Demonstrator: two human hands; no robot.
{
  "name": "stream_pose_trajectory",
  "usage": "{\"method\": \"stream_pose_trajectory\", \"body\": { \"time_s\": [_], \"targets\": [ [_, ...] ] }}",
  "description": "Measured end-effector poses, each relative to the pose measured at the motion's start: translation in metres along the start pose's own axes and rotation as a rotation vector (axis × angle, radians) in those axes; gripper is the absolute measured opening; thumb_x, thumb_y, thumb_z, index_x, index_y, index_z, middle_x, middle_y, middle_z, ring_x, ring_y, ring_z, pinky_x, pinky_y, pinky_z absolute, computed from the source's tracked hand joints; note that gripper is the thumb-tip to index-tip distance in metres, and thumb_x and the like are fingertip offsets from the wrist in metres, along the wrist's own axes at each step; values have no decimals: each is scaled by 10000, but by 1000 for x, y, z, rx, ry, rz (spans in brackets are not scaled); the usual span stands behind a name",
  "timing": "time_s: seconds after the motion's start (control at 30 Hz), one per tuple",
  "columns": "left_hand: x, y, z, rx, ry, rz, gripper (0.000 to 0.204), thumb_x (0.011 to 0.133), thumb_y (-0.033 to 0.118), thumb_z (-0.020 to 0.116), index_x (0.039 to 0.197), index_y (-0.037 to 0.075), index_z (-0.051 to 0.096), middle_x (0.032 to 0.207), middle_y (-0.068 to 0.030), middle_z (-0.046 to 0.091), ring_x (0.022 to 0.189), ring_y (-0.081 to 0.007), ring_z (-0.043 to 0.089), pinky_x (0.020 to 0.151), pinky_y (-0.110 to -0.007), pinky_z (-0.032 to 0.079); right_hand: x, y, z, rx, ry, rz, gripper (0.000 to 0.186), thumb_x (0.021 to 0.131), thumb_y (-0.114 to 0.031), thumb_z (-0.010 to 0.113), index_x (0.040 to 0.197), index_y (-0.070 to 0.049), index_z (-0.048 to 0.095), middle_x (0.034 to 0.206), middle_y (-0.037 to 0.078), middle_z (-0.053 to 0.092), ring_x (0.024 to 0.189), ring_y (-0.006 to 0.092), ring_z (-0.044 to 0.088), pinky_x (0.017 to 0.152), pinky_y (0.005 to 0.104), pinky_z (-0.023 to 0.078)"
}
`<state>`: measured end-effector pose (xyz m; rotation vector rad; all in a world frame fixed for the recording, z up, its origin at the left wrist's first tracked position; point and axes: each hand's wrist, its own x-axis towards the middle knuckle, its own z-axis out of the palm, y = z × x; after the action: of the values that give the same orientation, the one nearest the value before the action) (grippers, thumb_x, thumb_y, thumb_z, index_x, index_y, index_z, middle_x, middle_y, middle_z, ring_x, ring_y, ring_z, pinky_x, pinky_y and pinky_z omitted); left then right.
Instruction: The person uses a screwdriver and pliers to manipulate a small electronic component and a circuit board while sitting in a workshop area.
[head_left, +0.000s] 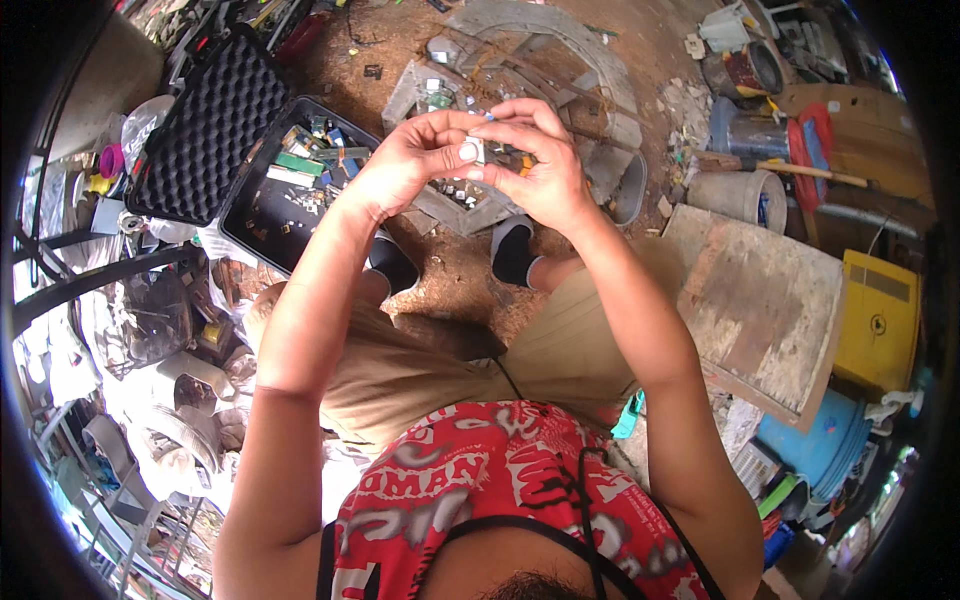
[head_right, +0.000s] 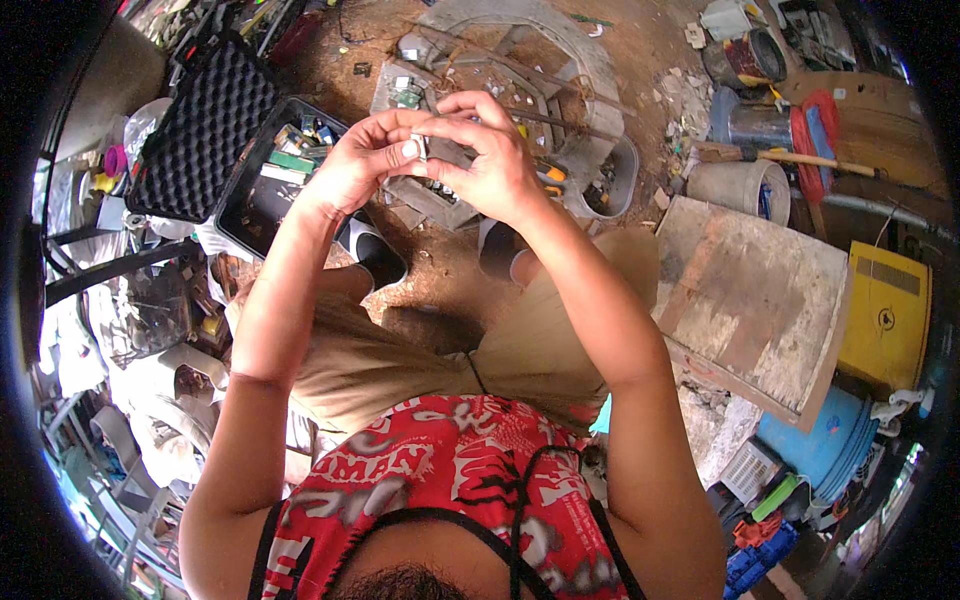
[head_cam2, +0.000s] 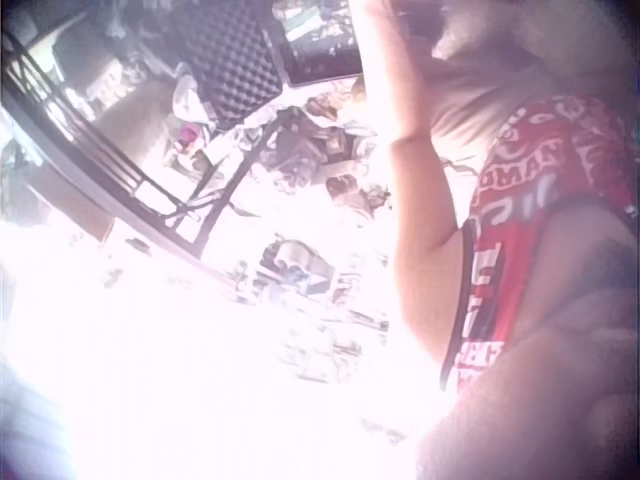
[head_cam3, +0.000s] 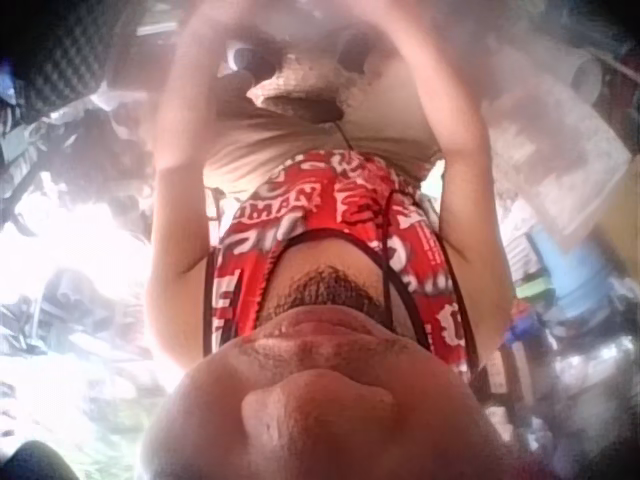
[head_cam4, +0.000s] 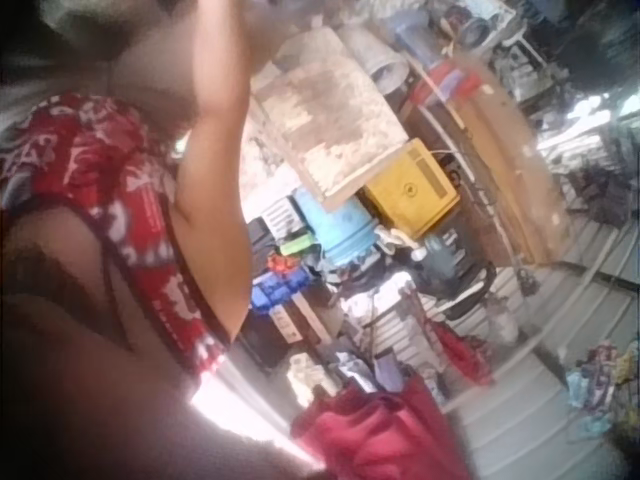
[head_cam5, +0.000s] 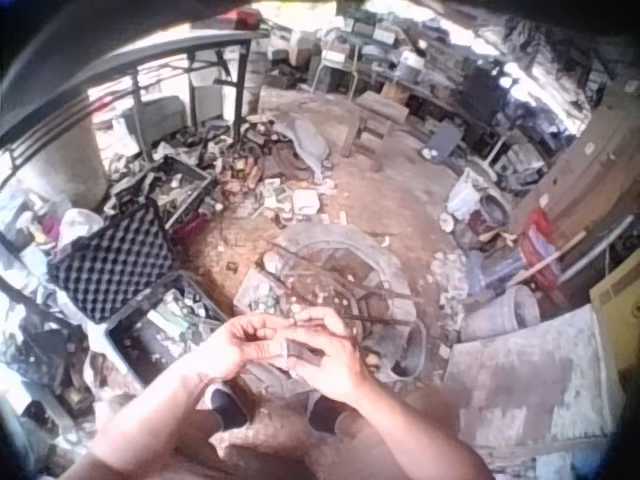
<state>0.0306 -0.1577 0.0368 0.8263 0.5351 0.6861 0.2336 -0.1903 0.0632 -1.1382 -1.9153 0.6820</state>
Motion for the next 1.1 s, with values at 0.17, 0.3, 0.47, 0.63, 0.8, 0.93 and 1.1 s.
{"method": "stream_pose_trajectory", "body": {
  "time_s": [0.17,0.3,0.47,0.63,0.8,0.93,1.1],
  "targets": [
    [1,-1,-24,854,394,293,137,879,139,723,964,33,712,919,-28,711,855,-109,632,812,-272,510,-13,19,-39,-502,58,216,629,790,-232,774,1351,-105,520,1314,161,530,1190,351,551,1009,429,461],
    [0,25,-62,851,726,393,154,890,141,722,980,17,707,904,-16,711,835,-77,623,782,-230,494,-25,61,-40,-467,-74,463,638,803,-313,747,1343,-56,524,1322,193,525,1226,370,519,1040,412,432],
    [4,7,-55,889,613,412,146,891,111,716,980,-3,696,904,-24,706,832,-73,613,782,-230,497,-26,65,-33,-462,-31,453,626,796,-311,751,1326,-55,539,1310,181,536,1219,370,522,1029,415,433],
    [14,-20,-27,964,457,233,92,862,72,718,941,26,704,915,-64,722,851,-111,656,772,-272,520,-22,42,-44,-490,-27,381,591,816,-251,736,1346,-99,523,1322,153,552,1230,343,529,1029,400,436],
    [17,-61,-10,1318,359,283,126,796,158,751,896,88,724,928,-115,695,822,-319,660,773,-385,529,-42,58,-58,-557,35,467,612,813,-232,728,1367,-100,504,1315,163,566,1207,350,549,1028,399,435],
    [23,-72,-6,1278,426,374,139,775,153,767,890,88,725,897,-109,683,813,-305,655,748,-386,527,-41,76,-43,-363,-117,532,572,831,-246,730,1351,-117,529,1298,164,591,1234,325,543,1030,407,433],
    [26,-86,-16,1203,451,317,148,760,129,764,904,105,735,934,-113,684,854,-310,661,781,-372,533,-18,67,-61,-187,-145,527,313,821,-167,758,1119,-142,666,977,104,703,838,207,669,781,321,531]
  ]
}}
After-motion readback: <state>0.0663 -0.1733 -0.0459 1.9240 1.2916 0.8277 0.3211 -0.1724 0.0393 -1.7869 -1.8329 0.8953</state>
